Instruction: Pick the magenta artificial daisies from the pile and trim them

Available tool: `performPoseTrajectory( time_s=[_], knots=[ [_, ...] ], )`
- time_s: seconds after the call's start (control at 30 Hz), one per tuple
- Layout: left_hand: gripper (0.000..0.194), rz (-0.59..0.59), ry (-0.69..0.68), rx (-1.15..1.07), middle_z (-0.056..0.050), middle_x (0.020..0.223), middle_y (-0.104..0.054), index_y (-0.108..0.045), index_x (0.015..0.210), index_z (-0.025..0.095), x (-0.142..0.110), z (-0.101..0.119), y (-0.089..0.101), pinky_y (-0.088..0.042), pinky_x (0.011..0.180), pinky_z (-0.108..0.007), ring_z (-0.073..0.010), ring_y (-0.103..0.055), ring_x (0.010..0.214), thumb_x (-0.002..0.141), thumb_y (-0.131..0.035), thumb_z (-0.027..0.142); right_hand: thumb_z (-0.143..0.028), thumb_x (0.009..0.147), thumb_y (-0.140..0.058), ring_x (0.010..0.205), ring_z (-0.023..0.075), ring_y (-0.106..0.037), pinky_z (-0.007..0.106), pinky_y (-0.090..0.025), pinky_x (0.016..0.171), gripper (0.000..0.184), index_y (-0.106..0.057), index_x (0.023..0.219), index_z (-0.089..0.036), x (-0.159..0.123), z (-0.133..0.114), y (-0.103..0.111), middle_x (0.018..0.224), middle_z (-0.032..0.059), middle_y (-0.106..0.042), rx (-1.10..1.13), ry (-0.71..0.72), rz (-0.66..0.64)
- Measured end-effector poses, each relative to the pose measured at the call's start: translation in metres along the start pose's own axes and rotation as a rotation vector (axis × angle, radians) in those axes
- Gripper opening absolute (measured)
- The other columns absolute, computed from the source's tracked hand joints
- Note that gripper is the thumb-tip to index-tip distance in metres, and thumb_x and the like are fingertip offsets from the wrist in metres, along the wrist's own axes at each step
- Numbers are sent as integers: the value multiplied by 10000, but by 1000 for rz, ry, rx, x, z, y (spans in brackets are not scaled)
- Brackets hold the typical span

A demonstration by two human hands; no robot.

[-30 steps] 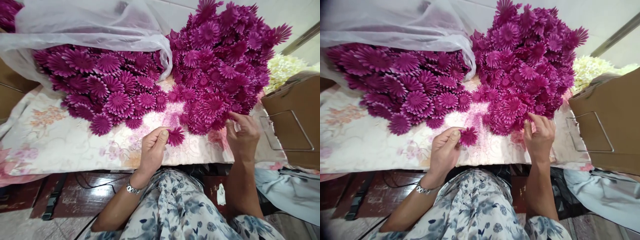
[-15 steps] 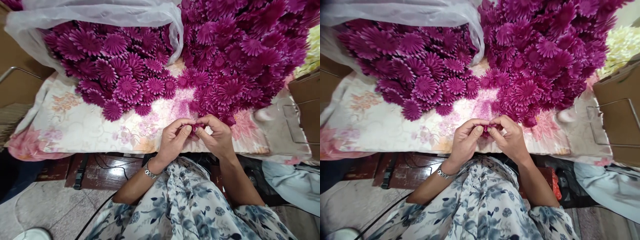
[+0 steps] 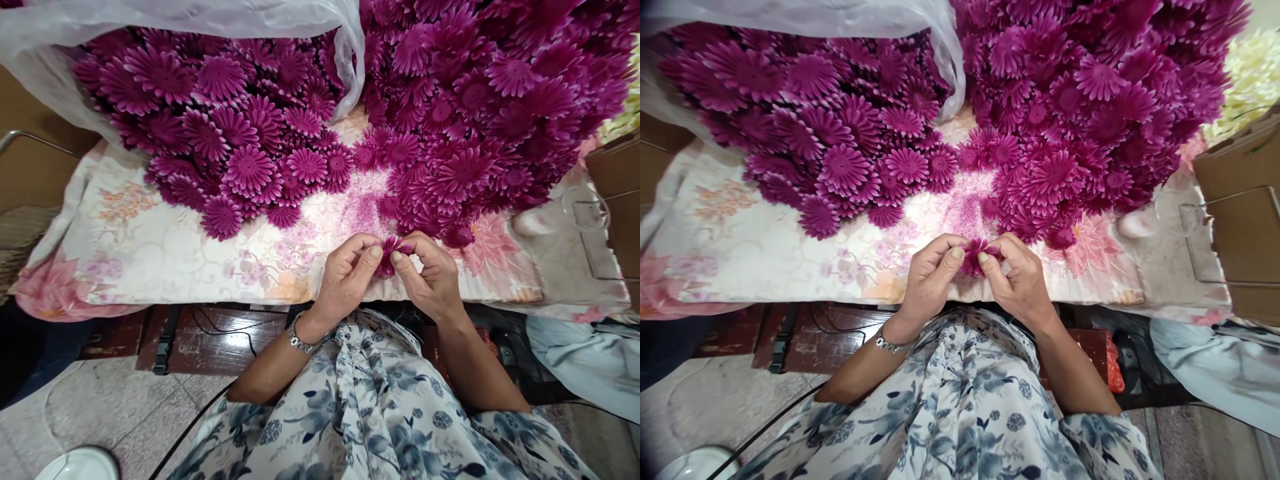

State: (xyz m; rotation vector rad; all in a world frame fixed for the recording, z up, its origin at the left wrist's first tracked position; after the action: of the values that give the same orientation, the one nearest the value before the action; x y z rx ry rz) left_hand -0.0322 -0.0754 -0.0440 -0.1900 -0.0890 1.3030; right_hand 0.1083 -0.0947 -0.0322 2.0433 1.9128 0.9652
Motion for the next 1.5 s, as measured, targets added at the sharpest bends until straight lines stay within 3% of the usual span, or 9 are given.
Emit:
performPoseTrajectory(
  time_s=[0.2,0.4,0.57,0.77,0.97,1.1,1.17,1.27,1.5],
  knots=[
    [186,-107,145,-260,19,681,-616,-608,843,177,-2,-8,-3,-504,574,-214,-95,-600,579,787,-638,351,-209,873,-497,639,98,-477,249,-375,608,158,-507,718,-182,-2,1,-2,683,-16,-499,-24,-22,-12],
    [175,34,129,-223,29,606,-611,-618,772,168,-1,-14,2,-474,529,-194,-81,-569,523,763,-663,337,-302,854,-566,709,110,-518,254,-404,656,111,-566,831,-194,-2,4,-3,757,-8,-547,173,-121,-81],
    [125,36,91,-191,24,614,-576,-643,677,159,-3,-10,4,-426,543,-191,-75,-516,570,728,-680,267,-295,784,-667,705,112,-530,261,-416,650,137,-575,781,-193,0,10,-5,747,-9,-555,298,-192,-111],
    [199,62,234,-286,59,471,-428,-555,504,141,1,-9,3,-288,472,-189,-40,-352,473,653,-681,179,-273,800,-642,609,94,-488,241,-381,551,136,-567,727,-185,-1,14,-7,678,-21,-519,454,-172,-151],
    [182,91,256,-333,55,473,-476,-544,513,146,3,-7,1,-330,463,-181,-45,-414,450,636,-672,185,-208,880,-502,679,109,-526,251,-421,616,107,-578,809,-185,0,5,-5,724,-1,-553,141,6,-137],
    [179,124,221,-353,52,487,-501,-547,556,153,2,-7,-1,-368,466,-173,-52,-457,456,688,-651,216,-225,833,-586,905,187,-561,333,-474,782,247,-542,1073,-180,2,-4,-5,941,81,-601,-289,228,119],
    [196,149,227,-370,55,488,-494,-535,563,155,1,-8,-2,-386,470,-173,-51,-452,452,701,-650,235,-228,769,-676,880,195,-553,336,-474,765,330,-537,1064,-185,0,-7,-5,926,81,-593,-433,360,258],
    [201,151,212,-363,54,507,-508,-539,594,160,-1,-11,-2,-400,490,-174,-55,-455,471,727,-649,262,-209,756,-691,778,169,-540,314,-459,701,230,-567,950,-199,-1,-8,-7,837,48,-583,-476,443,259],
    [190,107,83,-122,37,595,-503,-579,686,158,-3,-15,1,-365,545,-190,-66,-435,556,787,-627,312,-120,788,-630,715,143,-544,296,-452,658,118,-602,885,-183,-1,-6,-8,759,26,-594,-337,373,147]
  ],
)
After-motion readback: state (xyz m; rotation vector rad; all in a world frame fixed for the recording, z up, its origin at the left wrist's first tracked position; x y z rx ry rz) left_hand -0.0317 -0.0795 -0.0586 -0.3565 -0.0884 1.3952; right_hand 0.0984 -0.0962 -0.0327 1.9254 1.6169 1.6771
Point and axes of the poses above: each hand's wrist, its own x-axis towards the middle knuckle, its own y-axis out of the back of the hand, z = x × y, the point moved 2 cm from there along x, towards the middle knuckle
